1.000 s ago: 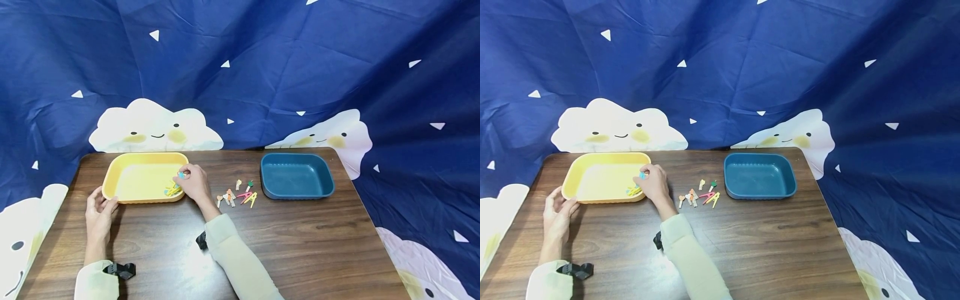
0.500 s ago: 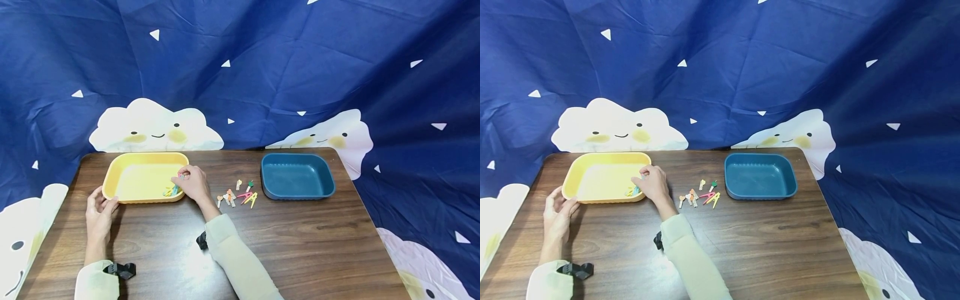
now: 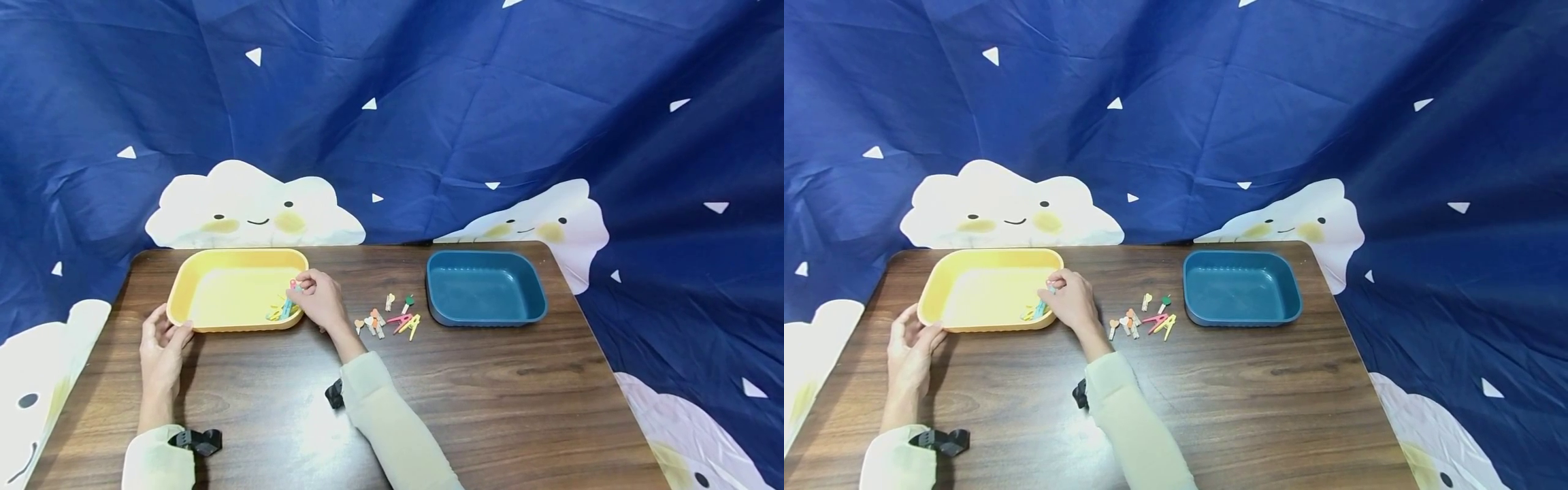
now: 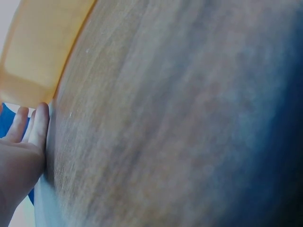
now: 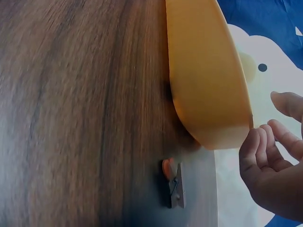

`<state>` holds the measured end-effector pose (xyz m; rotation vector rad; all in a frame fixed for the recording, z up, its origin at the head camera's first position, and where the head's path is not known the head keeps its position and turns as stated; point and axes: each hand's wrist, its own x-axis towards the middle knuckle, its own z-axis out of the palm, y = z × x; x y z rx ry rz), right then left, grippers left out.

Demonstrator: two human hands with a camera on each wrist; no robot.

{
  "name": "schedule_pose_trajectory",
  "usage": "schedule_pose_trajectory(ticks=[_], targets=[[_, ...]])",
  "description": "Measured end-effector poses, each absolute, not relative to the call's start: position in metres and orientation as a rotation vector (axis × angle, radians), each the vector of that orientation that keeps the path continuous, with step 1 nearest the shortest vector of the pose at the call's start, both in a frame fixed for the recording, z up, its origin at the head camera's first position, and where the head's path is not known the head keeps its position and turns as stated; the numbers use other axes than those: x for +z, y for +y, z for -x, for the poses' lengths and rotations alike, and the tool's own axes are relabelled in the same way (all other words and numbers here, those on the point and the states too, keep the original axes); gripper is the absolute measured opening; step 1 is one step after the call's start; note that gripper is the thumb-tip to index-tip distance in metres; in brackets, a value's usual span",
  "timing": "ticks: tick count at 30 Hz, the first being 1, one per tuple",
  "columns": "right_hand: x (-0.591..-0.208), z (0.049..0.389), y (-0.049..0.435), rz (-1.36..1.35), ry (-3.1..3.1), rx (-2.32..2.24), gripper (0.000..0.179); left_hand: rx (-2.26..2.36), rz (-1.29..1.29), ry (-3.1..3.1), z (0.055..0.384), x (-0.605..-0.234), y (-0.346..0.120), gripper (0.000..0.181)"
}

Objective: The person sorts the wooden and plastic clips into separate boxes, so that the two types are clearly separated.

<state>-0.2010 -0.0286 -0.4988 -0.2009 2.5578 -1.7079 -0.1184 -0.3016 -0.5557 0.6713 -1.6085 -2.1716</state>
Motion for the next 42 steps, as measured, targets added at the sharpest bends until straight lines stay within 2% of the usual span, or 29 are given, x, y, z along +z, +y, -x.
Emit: schedule_pose_trajectory(ticks=[17,23,42], targets=[[-0.510,0.210,-0.004,0.204,2.541,-1.693,0.032,-2.190,-0.665,-1.574,0.118,-0.555,-0.305,0.057],[-0.508,0.211,0.014,0.192,2.498,-1.679,0.037,-2.173,-0.648,-1.598,0.116,-0.556,-0.303,0.055],[-0.497,0.201,0.073,0.040,2.562,-1.722,0.035,-2.163,-0.662,-1.611,0.117,-0.555,-0.302,0.055]])
